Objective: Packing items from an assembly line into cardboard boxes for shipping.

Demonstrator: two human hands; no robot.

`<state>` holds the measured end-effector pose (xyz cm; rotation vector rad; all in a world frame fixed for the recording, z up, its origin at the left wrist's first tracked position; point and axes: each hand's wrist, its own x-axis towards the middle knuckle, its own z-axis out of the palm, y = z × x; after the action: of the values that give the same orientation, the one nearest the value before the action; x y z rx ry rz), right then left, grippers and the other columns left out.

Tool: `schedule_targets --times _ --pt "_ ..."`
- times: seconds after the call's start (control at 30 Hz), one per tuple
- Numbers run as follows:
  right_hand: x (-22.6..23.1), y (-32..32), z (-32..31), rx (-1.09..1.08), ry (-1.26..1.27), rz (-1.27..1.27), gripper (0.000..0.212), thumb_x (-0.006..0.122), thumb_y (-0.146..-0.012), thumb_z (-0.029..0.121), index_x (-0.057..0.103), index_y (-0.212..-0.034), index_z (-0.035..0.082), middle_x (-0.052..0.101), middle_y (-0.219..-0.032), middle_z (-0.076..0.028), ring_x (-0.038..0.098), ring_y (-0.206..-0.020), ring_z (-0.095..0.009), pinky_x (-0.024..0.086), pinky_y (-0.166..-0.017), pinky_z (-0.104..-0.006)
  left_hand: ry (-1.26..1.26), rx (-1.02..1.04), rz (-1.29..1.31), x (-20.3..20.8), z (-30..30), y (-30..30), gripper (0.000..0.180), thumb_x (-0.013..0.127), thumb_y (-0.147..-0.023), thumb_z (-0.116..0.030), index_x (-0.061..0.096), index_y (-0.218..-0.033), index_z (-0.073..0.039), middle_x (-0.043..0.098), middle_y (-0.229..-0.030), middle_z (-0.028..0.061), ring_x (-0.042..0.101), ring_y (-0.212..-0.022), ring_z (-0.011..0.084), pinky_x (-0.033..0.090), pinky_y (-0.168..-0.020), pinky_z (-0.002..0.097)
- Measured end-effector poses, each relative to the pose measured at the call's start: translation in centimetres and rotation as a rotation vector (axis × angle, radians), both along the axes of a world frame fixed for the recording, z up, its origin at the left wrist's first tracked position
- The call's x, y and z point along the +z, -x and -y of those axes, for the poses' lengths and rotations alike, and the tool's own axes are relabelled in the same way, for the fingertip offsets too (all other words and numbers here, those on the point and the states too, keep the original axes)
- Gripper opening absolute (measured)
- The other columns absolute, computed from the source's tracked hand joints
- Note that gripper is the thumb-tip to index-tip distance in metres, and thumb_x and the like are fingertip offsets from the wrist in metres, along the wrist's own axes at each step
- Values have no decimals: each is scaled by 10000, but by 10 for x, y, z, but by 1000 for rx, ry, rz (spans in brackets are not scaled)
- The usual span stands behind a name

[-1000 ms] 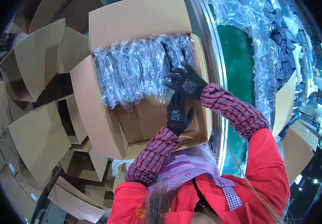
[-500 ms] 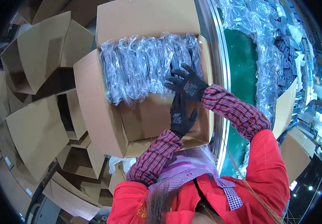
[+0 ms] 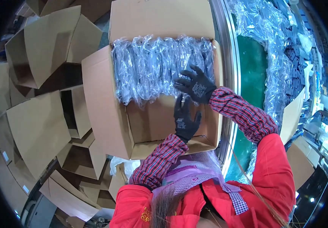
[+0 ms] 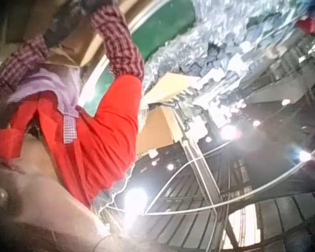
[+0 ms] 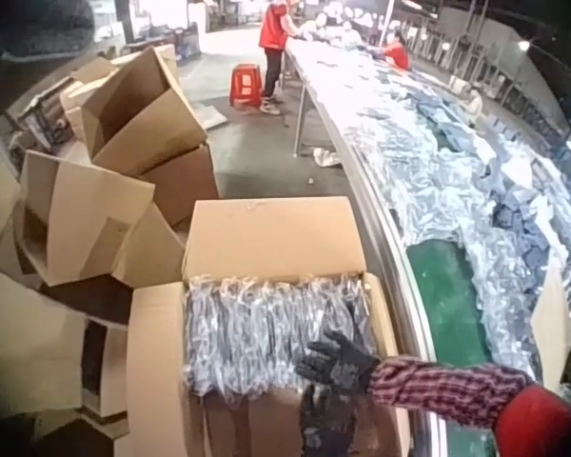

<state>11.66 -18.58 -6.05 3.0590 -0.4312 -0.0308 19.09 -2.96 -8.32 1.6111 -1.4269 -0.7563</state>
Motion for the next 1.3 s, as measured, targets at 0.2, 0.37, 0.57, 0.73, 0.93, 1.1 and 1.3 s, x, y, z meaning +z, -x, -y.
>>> schedule_targets --times 0.2,0.37,0.57,0.73,0.93,1.1,1.3 --pt "9 -6 4 -15 -65 6 338 506 -794 259 546 -1130 257 540 -1210 65 457 -1186 -209 212 -1091 -507 -50 125 42 -9 -7 -4 788 651 -748 -261 281 -1391 5 261 -1403 319 366 -1235 464 325 -1003 484" --pt "5 -21 5 12 -3 -30 348 524 -778 236 549 -1125 242 544 -1200 58 466 -1170 -211 220 -1088 -510 -68 65 26 -6 -8 -5 783 648 -749 -261 283 -1393 -4 242 -1414 319 362 -1234 469 331 -992 487" --pt "-3 -21 8 154 203 -118 369 554 -744 235 557 -1113 232 547 -1191 48 479 -1147 -215 220 -1087 -512 -33 139 70 -7 -13 -18 801 651 -743 -265 271 -1405 -22 195 -1438 317 350 -1244 473 341 -975 486" --pt "16 -24 9 53 -61 -68 383 556 -734 236 556 -1117 228 547 -1189 42 484 -1139 -216 207 -1092 -510 8 217 60 -9 -12 -20 820 654 -736 -267 259 -1416 -34 154 -1457 314 329 -1263 473 340 -973 481" --pt "8 -49 7 39 -151 85 402 550 -732 229 552 -1135 225 555 -1172 34 489 -1133 -217 190 -1094 -512 -40 111 -33 -3 -7 -20 820 654 -736 -269 257 -1416 -39 128 -1466 312 305 -1284 469 331 -983 470" --pt "-3 -59 5 59 -106 94 418 554 -725 241 554 -1142 229 562 -1155 32 494 -1128 -212 196 -1090 -507 -60 61 -48 -8 -7 -26 819 653 -736 -268 254 -1414 -39 124 -1465 317 306 -1285 466 321 -992 467" --pt "7 -53 11 99 -30 11 423 553 -732 269 551 -1154 240 567 -1151 38 499 -1123 -203 202 -1090 -502 41 304 144 -7 -8 -31 848 656 -724 -252 230 -1425 -36 134 -1458 325 321 -1274 467 325 -987 467"
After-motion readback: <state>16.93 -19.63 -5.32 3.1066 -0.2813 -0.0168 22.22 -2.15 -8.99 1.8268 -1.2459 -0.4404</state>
